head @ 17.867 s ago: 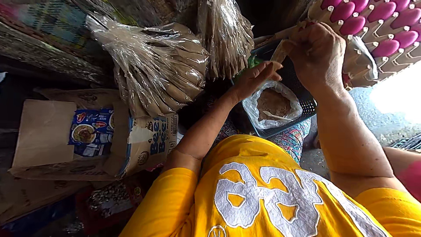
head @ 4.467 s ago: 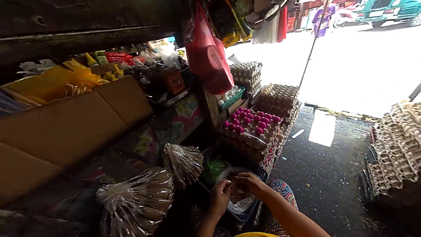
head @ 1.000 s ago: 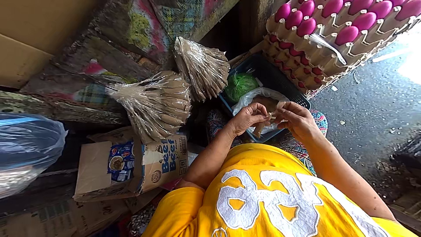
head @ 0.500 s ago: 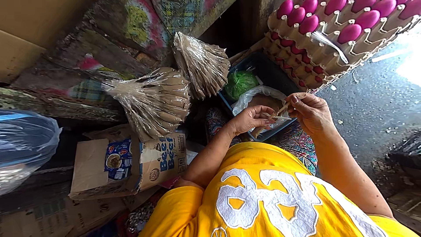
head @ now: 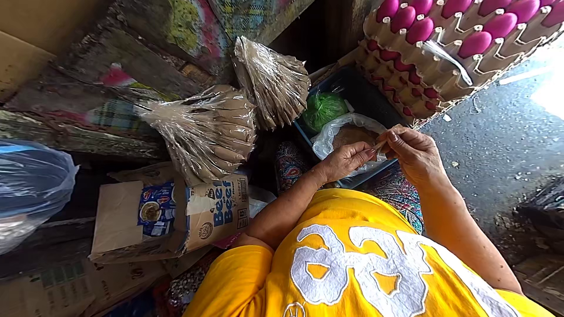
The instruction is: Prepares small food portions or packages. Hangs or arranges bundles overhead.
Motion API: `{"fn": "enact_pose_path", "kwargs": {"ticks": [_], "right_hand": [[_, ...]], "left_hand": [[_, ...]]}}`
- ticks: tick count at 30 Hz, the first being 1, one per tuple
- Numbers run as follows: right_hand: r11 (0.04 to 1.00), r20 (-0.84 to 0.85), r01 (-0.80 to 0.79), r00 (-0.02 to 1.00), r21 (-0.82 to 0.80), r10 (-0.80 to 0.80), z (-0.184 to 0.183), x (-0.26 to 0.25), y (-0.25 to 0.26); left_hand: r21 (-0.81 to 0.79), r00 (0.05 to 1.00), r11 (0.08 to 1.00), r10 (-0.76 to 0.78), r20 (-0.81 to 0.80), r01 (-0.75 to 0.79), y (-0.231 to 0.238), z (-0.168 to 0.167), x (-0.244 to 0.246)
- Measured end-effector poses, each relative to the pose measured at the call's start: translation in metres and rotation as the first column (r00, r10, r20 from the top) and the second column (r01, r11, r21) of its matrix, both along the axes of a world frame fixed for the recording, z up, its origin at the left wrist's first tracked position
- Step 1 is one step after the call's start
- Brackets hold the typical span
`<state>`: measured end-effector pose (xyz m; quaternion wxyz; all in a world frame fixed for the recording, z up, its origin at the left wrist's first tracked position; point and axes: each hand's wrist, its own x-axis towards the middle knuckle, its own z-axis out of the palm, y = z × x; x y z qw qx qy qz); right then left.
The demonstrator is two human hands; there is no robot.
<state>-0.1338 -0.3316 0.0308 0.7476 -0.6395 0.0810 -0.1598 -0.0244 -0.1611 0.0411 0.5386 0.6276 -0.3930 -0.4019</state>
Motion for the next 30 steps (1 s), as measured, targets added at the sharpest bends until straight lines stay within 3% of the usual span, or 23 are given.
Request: {"fn": "enact_pose_path", "kwargs": {"ticks": [6, 13, 20, 24, 27, 30], "right_hand": [[0.994, 0.010, 0.097, 0.995, 0.043, -0.098, -0.003, -0.001, 0.002], [0.993, -0.002, 0.103, 0.995, 0.059, -0.103, -0.002, 0.003, -0.001], [0.956, -0.030, 0.258, 0.966, 0.143, -0.256, 0.000, 0.014, 0.008], [0.991, -0.014, 0.130, 0.992, 0.039, -0.129, 0.012, 0.029, 0.009], [0.995, 0.002, -0.044, 0.999, -0.086, 0.044, 0.027, 0.042, 0.015], [0.977, 0.029, -0.156, 0.987, -0.143, 0.161, 0.038, 0.057, 0.029]], "left_hand": [[0.060, 0.989, 0.998, -0.009, 0.149, 0.000, 0.004, -0.005, -0.002], [0.177, 0.958, 0.983, 0.004, 0.286, -0.057, 0.005, 0.004, -0.003], [0.241, 0.930, 0.965, 0.003, 0.368, -0.099, 0.010, 0.017, -0.010], [0.243, 0.952, 0.965, 0.021, 0.304, -0.099, 0.019, 0.009, -0.005], [0.218, 0.978, 0.961, 0.139, 0.154, -0.171, 0.033, 0.009, -0.003], [0.045, 0.966, 0.967, 0.246, 0.084, -0.250, 0.042, 0.015, 0.010]]}}
